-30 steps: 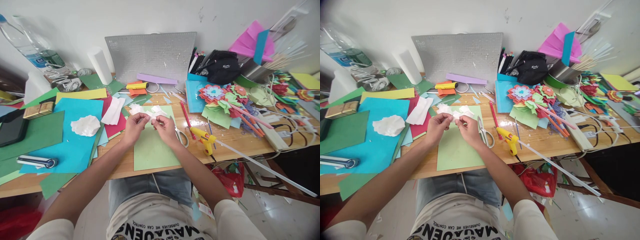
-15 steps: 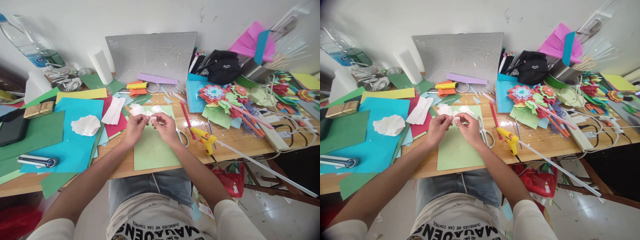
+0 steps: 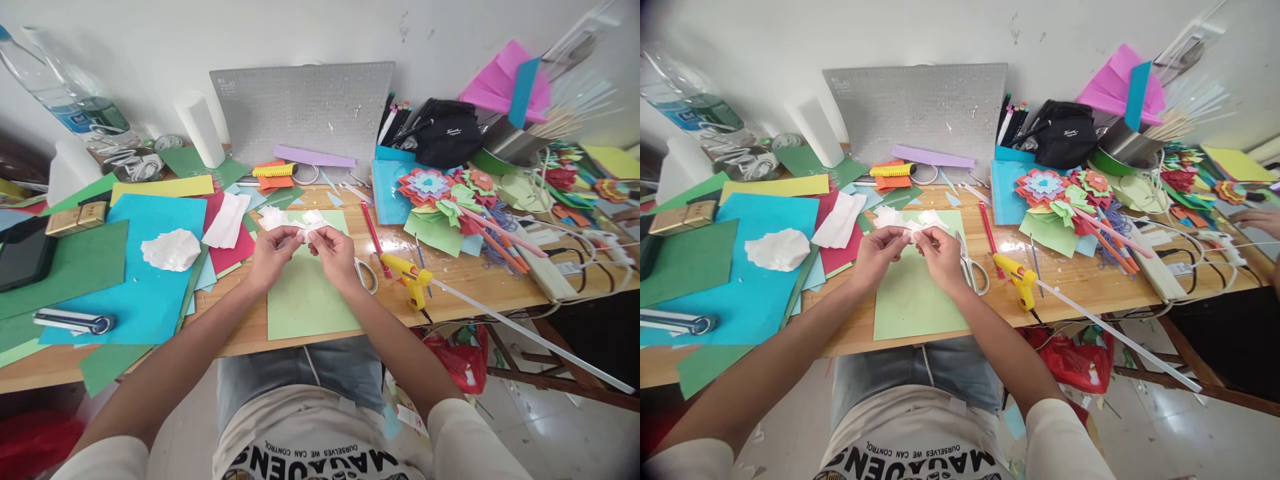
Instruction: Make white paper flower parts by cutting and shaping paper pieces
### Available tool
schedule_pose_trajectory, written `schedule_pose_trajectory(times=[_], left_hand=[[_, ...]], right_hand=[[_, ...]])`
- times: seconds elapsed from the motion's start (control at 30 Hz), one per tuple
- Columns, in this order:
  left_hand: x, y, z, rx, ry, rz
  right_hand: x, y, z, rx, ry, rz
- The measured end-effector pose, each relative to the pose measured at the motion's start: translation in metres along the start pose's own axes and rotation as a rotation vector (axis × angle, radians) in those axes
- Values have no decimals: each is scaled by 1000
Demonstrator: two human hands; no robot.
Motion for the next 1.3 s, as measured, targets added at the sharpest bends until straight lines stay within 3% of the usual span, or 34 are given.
schedule_pose_trajectory(times=[0.5, 0.63, 0.77, 0.97, 1.07, 1.3], left_hand=[[1, 2, -1, 2, -29, 62], [1, 1, 1, -56, -52, 108], [3, -4, 7, -113, -40, 15], [4, -5, 7, -106, -87, -3], [3, -3, 5, -156, -147, 20], [1, 1, 1, -202, -215, 60]], right_hand=[[-1, -3, -1, -86, -74, -48], [-1, -4, -4, -300, -294, 50], [-3, -6, -3, -582, -500, 136], [-2, -7, 1, -715, -682, 120], [-1, -7, -1, -676, -654, 91], [0, -8, -8, -373, -442, -5]])
Point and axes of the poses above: each hand's wrist, its own y-axis towards the middle knuckle, its own x-axis out of the palm, z = x × y, the point moved 1 cm from there along y, towards the middle knuckle, and after that the axes turned 2 degrees about y, right-handed, at the moved point
